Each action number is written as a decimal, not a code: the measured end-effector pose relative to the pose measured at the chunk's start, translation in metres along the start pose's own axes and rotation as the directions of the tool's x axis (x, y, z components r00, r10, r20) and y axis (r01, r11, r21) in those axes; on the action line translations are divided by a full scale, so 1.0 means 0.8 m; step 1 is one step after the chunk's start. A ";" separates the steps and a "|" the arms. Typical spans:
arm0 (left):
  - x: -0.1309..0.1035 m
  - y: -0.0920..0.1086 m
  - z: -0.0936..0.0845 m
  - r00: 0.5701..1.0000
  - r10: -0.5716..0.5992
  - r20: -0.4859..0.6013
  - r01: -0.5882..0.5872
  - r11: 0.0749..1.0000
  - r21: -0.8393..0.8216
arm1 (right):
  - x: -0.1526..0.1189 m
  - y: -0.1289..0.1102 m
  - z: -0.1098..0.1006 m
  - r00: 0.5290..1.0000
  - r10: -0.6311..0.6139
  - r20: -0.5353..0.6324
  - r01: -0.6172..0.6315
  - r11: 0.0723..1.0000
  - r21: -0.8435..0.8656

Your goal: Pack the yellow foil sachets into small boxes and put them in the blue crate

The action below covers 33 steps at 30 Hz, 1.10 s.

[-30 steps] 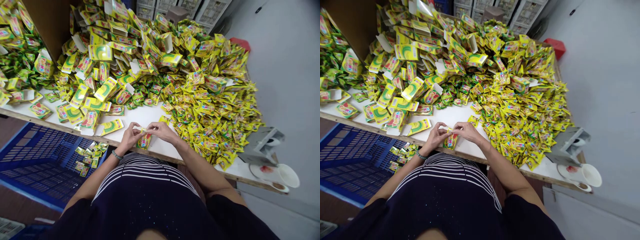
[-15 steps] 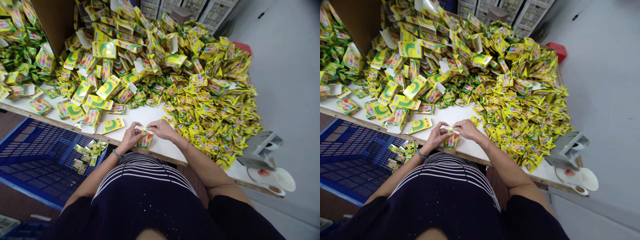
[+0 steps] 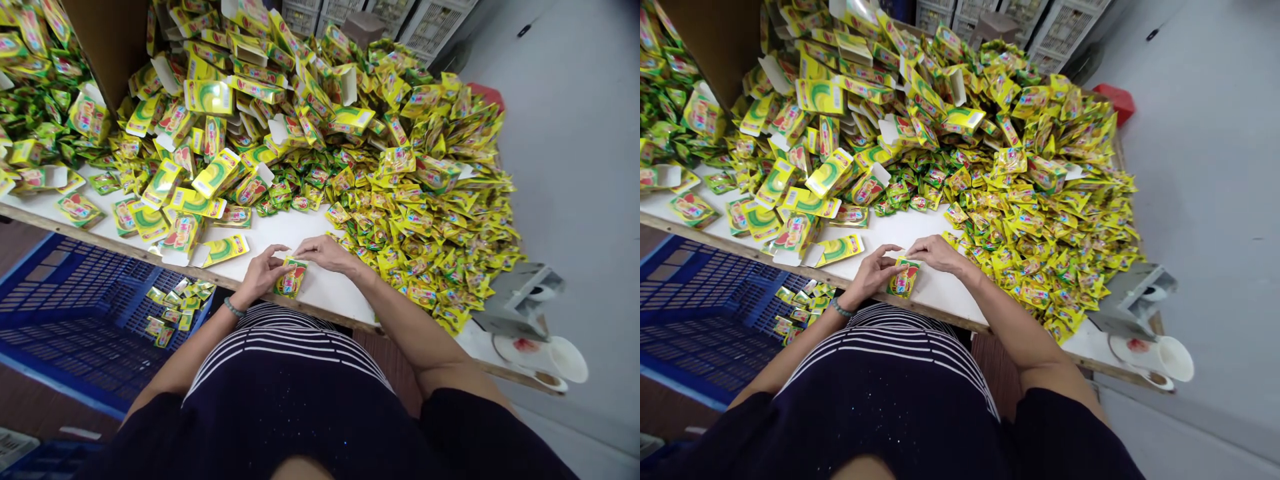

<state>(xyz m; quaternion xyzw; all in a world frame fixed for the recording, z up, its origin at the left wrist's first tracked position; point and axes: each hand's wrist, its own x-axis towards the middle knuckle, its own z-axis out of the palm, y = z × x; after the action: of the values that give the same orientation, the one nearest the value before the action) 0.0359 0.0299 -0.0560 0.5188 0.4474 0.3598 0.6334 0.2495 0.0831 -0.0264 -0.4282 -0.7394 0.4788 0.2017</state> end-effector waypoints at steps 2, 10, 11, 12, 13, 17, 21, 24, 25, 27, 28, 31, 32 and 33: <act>-0.002 -0.001 0.001 1.000 0.009 -0.008 -0.009 1.000 0.007 | -0.011 0.005 0.005 0.998 0.066 -0.009 -0.065 0.996 0.068; -0.006 -0.004 0.004 0.995 0.091 -0.049 -0.080 0.979 0.189 | -0.059 0.017 0.077 0.896 0.191 -0.401 -0.095 0.964 0.248; -0.006 -0.004 0.004 0.994 0.097 -0.051 -0.084 0.973 0.213 | -0.061 0.017 0.082 0.884 0.203 -0.421 -0.095 0.960 0.263; -0.006 -0.004 0.004 0.994 0.098 -0.055 -0.083 0.969 0.232 | -0.061 0.018 0.085 0.874 0.219 -0.433 -0.092 0.951 0.295; -0.005 -0.003 0.004 0.994 0.095 -0.060 -0.078 0.967 0.244 | -0.061 0.019 0.086 0.866 0.239 -0.439 -0.087 0.937 0.339; -0.006 -0.004 0.004 0.995 0.089 -0.055 -0.072 0.964 0.256 | -0.061 0.020 0.086 0.858 0.292 -0.423 -0.088 0.894 0.439; -0.005 -0.008 0.005 0.994 0.099 -0.053 -0.084 0.970 0.227 | -0.059 0.018 0.090 0.854 0.265 -0.448 -0.079 0.917 0.391; -0.004 -0.007 0.006 0.994 0.094 -0.054 -0.080 0.973 0.217 | -0.060 0.017 0.095 0.826 0.205 -0.525 -0.037 0.949 0.313; -0.004 -0.006 0.006 0.994 0.094 -0.055 -0.081 0.973 0.216 | -0.061 0.017 0.096 0.820 0.184 -0.542 -0.027 0.958 0.284; -0.004 -0.004 0.006 0.995 0.084 -0.055 -0.072 0.976 0.206 | -0.061 0.017 0.095 0.821 0.156 -0.548 -0.028 0.971 0.236; -0.003 -0.002 0.005 0.996 0.068 -0.054 -0.057 0.980 0.191 | -0.061 0.016 0.094 0.824 0.148 -0.547 -0.034 0.976 0.213; -0.003 0.000 0.003 1.000 0.001 -0.026 0.001 0.996 0.084 | -0.058 0.010 0.088 0.843 0.076 -0.533 -0.017 0.993 0.116; -0.003 0.000 0.002 1.000 -0.016 -0.013 0.016 0.999 0.044 | -0.057 0.007 0.085 0.854 0.034 -0.520 0.005 0.997 0.073; -0.002 0.001 0.002 1.000 -0.027 -0.005 0.027 1.000 0.012 | -0.055 0.005 0.083 0.866 -0.009 -0.499 0.029 0.999 0.033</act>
<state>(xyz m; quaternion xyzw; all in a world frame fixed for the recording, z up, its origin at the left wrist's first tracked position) 0.0364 0.0277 -0.0551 0.5157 0.4579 0.3498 0.6340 0.2285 0.0115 -0.0557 -0.5260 -0.6568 0.3643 0.3990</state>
